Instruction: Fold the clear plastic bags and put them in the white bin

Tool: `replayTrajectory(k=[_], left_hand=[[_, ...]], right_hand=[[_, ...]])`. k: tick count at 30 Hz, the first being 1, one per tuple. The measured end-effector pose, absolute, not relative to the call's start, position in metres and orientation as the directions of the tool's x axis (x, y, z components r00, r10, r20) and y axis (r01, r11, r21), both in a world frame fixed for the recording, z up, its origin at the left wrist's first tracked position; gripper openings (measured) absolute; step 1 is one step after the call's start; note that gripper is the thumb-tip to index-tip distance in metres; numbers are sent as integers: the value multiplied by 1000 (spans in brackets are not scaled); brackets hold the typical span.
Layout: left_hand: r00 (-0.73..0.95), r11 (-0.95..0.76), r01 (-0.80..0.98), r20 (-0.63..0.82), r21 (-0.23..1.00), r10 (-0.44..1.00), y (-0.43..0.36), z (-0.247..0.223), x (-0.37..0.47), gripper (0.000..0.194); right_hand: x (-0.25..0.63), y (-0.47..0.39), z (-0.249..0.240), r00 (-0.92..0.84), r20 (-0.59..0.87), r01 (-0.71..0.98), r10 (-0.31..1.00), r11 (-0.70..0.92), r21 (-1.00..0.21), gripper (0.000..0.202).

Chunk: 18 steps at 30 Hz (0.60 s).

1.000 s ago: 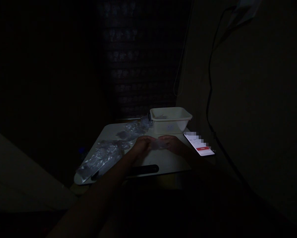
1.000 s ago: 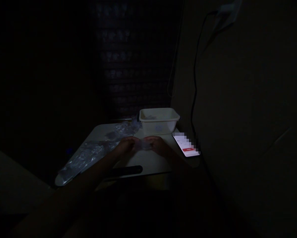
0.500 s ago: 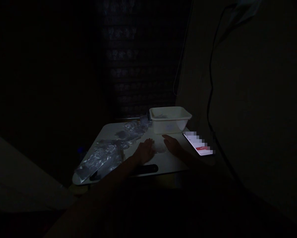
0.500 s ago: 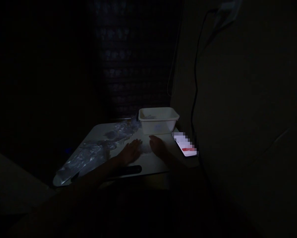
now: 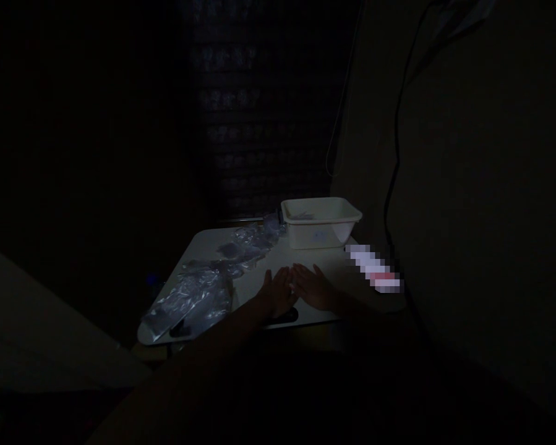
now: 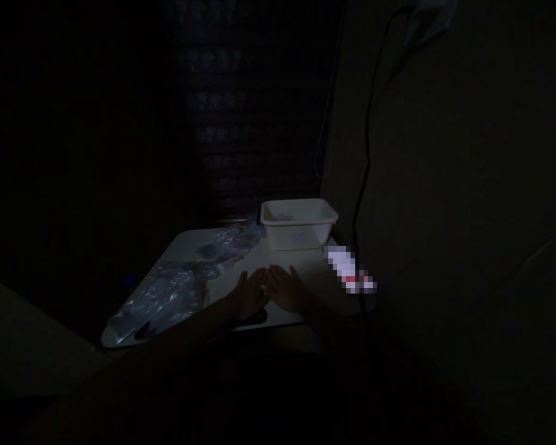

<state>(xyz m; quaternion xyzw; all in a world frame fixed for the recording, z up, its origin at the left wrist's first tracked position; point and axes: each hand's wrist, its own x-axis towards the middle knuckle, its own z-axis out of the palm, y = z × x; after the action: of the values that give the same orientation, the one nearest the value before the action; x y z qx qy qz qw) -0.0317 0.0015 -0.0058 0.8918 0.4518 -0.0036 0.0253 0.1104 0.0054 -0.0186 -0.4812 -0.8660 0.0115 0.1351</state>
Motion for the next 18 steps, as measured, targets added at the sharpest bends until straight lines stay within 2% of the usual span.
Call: replayTrajectory(k=[6, 12, 16, 18], left_hand=[[589, -588, 808, -44, 30, 807, 1, -5, -30, 56], [597, -596, 802, -30, 53, 801, -2, 0, -30, 52], [562, -566, 790, 89, 234, 822, 10, 8, -36, 44], [455, -501, 785, 208, 365, 866, 19, 13, -42, 38]], right_hand=[[109, 4, -16, -486, 168, 855, 858, 507, -114, 46], [108, 4, -13, -464, 173, 854, 869, 491, -172, 43], [105, 18, -7, -303, 188, 846, 934, 354, -398, 36], [105, 27, -2, -194, 197, 859, 961, 263, -439, 31]])
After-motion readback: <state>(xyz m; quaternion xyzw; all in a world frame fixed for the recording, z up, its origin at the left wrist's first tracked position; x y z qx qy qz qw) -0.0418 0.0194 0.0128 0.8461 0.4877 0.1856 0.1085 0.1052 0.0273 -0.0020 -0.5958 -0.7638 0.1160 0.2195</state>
